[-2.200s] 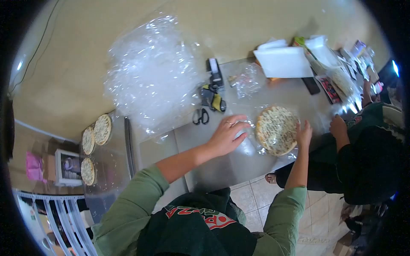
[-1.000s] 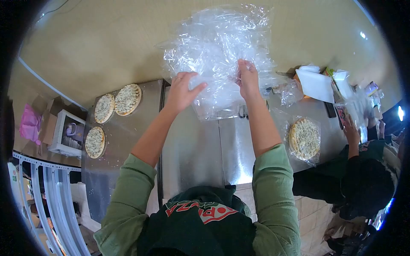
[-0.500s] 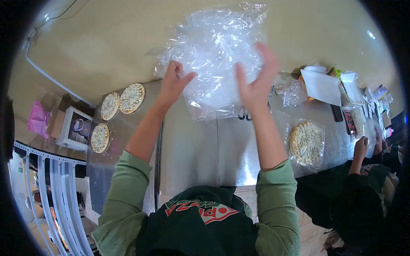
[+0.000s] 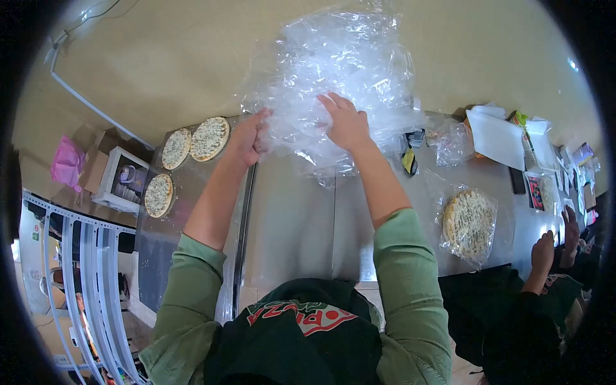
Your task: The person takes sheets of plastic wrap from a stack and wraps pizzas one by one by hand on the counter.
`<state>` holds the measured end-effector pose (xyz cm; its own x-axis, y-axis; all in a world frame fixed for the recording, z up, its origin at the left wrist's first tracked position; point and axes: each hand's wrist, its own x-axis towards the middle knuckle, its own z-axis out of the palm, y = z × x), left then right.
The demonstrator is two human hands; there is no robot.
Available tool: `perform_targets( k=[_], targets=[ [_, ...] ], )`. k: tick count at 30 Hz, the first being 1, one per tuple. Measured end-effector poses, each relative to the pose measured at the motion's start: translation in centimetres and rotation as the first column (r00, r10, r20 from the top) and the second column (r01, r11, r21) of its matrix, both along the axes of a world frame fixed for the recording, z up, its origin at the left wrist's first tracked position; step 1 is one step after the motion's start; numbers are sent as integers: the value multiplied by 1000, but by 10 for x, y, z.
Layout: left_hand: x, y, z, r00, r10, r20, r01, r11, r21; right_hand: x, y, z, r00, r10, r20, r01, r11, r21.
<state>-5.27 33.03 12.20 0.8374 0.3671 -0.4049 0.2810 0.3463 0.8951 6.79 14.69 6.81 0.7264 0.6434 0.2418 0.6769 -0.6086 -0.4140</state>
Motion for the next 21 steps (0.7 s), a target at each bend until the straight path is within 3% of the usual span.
perform_targets(
  k=[1,2,3,4,5,6,7,9,11,13,16,18,19,21],
  targets=[
    [-1,10,-5,995,-69,-72,73,996,59,-3,-4,6,1000,7,-23,-7,1000,9],
    [-2,15,-13,996,-68,-49,82,919,386,-4,-8,10,999,48,-4,-48,999,17],
    [-3,17,-21,997,-73,-31,75,741,667,-5,-15,12,996,89,13,-90,996,21],
    [-4,18,-24,996,-83,-15,53,480,876,-8,-21,17,991,130,31,-131,991,26],
    [-3,22,-24,978,-47,201,-187,207,960,-12,-28,25,992,129,-9,-129,990,-47],
    [-2,24,-19,910,-72,408,-413,-87,907,-20,-36,38,991,126,-47,-131,984,-120],
    [-1,26,-13,802,-157,576,-589,-362,722,-27,-41,50,989,118,-84,-132,972,-193],
    [4,31,5,839,-224,495,-537,-489,688,-33,-47,65,995,99,-4,-98,969,-225],
    [21,47,5,870,-303,390,-488,-413,769,-47,-47,80,989,136,60,-123,976,-180],
    [46,66,-3,852,-430,298,-384,-128,914,-70,-28,96,967,218,130,-212,976,-60],
    [52,46,20,862,-325,388,-242,409,880,-88,19,70,885,282,370,-272,959,-82],
    [54,32,28,834,-369,411,-187,512,839,-85,41,53,830,241,503,-225,970,-94],
    [54,28,29,821,-385,421,-157,557,815,-73,45,43,861,195,470,-135,978,-158],
    [51,29,25,791,-538,290,-83,375,923,-38,49,25,907,90,411,36,957,-289]
  ],
)
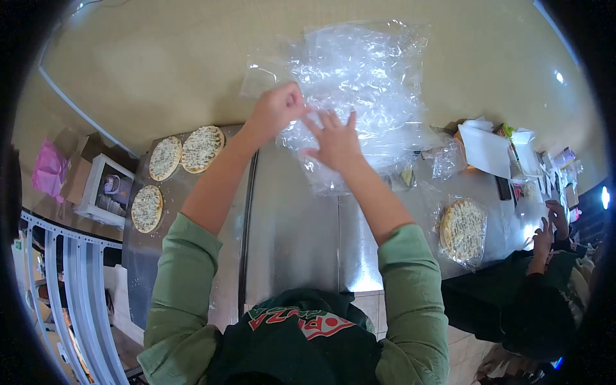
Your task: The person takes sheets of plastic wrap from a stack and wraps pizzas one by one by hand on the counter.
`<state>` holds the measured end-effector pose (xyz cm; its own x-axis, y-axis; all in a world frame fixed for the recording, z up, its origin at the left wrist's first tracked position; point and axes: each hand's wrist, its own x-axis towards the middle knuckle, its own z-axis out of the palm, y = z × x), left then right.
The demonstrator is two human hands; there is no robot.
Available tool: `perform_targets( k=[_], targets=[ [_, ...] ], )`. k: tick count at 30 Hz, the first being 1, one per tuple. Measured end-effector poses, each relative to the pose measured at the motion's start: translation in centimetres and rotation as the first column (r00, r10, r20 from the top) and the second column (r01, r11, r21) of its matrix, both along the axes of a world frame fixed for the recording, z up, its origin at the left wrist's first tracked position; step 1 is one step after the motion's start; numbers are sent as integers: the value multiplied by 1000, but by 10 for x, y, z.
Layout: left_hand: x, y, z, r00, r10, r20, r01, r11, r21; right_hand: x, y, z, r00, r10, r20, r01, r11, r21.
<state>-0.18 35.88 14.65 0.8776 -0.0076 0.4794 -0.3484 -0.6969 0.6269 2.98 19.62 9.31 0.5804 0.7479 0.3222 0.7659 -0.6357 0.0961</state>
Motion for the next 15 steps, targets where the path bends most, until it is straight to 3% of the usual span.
perform_targets(
  k=[2,5,6,8,9,13,15],
  targets=[
    [-8,-3,-4,998,-37,-44,44,984,173,23,1,-7,938,-244,-245,182,950,-252],
    [-40,-17,-11,990,-6,-142,56,933,356,73,-12,-74,861,-246,-446,220,969,-109],
    [-57,-22,-13,982,11,-189,70,907,414,73,-12,-68,850,-264,-456,254,964,-84],
    [-106,-28,-16,978,-43,-202,117,922,369,67,-14,-49,820,-299,-487,323,946,-36],
    [-131,-30,-23,959,-56,-277,157,920,358,87,-13,-70,800,-262,-540,345,937,57],
    [-202,-36,-43,900,-164,-404,275,933,234,87,-12,-71,852,-285,-440,351,933,76],
    [-219,-33,-60,855,-232,-464,180,972,-153,86,-13,-72,860,-261,-439,326,942,77]
  ],
)
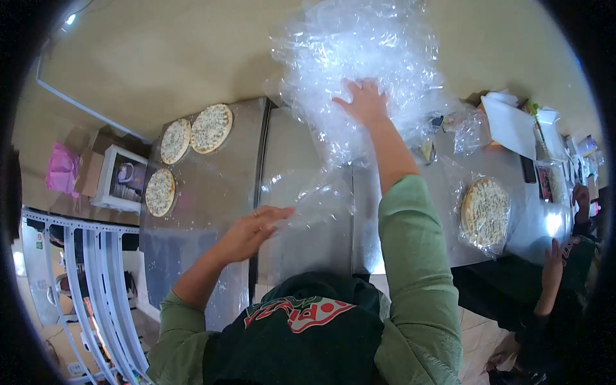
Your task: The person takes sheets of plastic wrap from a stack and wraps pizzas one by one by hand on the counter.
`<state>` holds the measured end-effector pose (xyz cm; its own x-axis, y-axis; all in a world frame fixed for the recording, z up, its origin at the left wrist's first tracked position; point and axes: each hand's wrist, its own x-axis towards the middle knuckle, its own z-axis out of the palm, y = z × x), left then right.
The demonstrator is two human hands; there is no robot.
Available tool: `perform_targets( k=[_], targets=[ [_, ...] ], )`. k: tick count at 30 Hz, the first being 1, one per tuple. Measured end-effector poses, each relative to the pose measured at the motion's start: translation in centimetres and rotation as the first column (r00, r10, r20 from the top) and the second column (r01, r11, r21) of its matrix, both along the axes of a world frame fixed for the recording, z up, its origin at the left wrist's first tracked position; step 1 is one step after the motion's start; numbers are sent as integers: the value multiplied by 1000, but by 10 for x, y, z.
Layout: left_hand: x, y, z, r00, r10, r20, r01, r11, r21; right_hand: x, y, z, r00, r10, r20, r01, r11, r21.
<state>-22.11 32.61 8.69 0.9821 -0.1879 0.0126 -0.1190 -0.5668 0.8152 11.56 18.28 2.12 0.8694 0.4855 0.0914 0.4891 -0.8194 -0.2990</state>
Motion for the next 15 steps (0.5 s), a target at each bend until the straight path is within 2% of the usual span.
perform_targets(
  k=[1,2,4,5,10,11,13,15],
  targets=[
    [-8,2,-6,996,55,-72,-68,981,-180,-2,0,5,1000,19,6,-19,1000,-1],
    [-16,8,-7,979,57,-198,-119,941,-317,0,-1,14,992,76,-99,-74,997,20],
    [-26,17,-4,909,14,-416,-262,795,-547,-1,-16,40,912,280,-300,-207,945,251],
    [-31,15,-3,904,18,-426,-295,748,-595,-1,-22,55,843,388,-373,-248,895,371],
    [-47,0,-1,873,57,-485,-439,524,-730,-82,-63,143,870,461,-176,-295,772,564],
    [-49,-2,-3,887,45,-460,-418,501,-757,-110,-73,153,868,478,-130,-310,729,611],
    [-50,-3,-6,916,23,-399,-366,455,-812,-149,-91,139,853,501,-143,-369,775,514],
    [-51,-6,-3,910,8,-414,-373,450,-811,-173,-108,115,859,457,-229,-320,830,456]
  ],
)
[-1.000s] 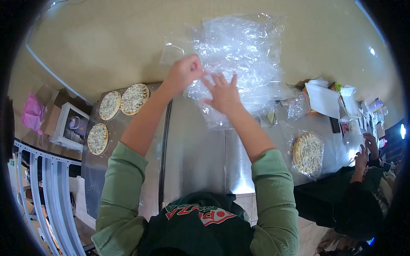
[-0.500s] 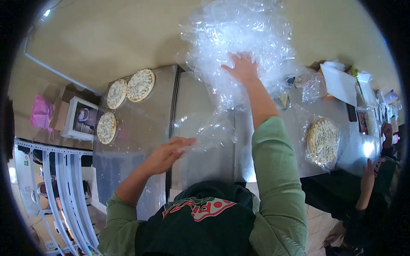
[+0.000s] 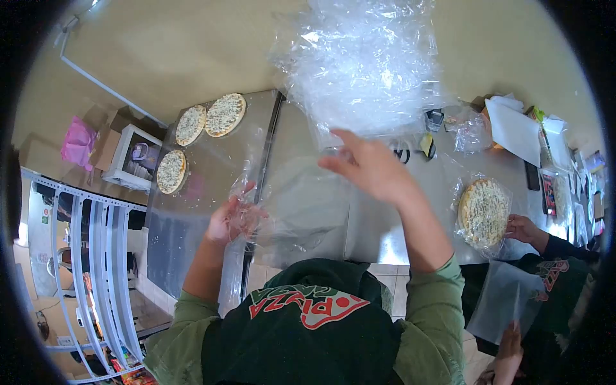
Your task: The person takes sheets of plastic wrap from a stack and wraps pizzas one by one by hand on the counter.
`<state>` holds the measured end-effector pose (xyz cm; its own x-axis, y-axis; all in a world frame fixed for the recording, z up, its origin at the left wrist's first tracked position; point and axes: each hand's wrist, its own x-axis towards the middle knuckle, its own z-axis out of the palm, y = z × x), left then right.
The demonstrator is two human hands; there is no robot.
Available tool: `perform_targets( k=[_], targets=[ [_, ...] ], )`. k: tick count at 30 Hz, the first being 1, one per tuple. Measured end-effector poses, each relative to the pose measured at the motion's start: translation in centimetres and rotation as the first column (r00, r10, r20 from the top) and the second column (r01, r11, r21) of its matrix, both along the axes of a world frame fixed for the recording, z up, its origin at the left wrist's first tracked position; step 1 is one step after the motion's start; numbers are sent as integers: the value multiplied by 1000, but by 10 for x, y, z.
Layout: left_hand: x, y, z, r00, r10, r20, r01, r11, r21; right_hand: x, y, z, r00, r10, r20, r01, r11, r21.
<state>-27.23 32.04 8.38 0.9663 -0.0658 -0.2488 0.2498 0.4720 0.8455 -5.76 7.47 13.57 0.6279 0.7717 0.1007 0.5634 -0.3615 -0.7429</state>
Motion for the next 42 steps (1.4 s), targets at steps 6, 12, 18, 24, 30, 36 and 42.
perform_targets(
  k=[6,12,18,24,30,36,42],
  targets=[
    [24,9,17,963,-216,164,112,868,484,-37,-21,-40,810,44,-584,141,953,268],
    [49,-25,-43,990,-129,-63,138,730,670,-82,-27,-100,828,171,-533,-68,976,207],
    [36,-33,-74,940,187,286,-341,479,809,-136,-13,-124,724,-43,-688,298,919,256],
    [27,-9,-36,736,318,597,-663,160,731,-126,-18,-109,671,-82,-737,516,765,386],
    [31,2,-10,644,-180,743,-746,67,663,-123,11,-44,937,-257,236,214,958,192],
    [31,-7,41,559,-529,639,-775,-58,630,-106,58,-52,967,43,-250,-79,988,-133],
    [-11,-23,-10,780,258,570,-619,455,641,-124,53,-72,667,-120,-735,472,832,292]
  ],
)
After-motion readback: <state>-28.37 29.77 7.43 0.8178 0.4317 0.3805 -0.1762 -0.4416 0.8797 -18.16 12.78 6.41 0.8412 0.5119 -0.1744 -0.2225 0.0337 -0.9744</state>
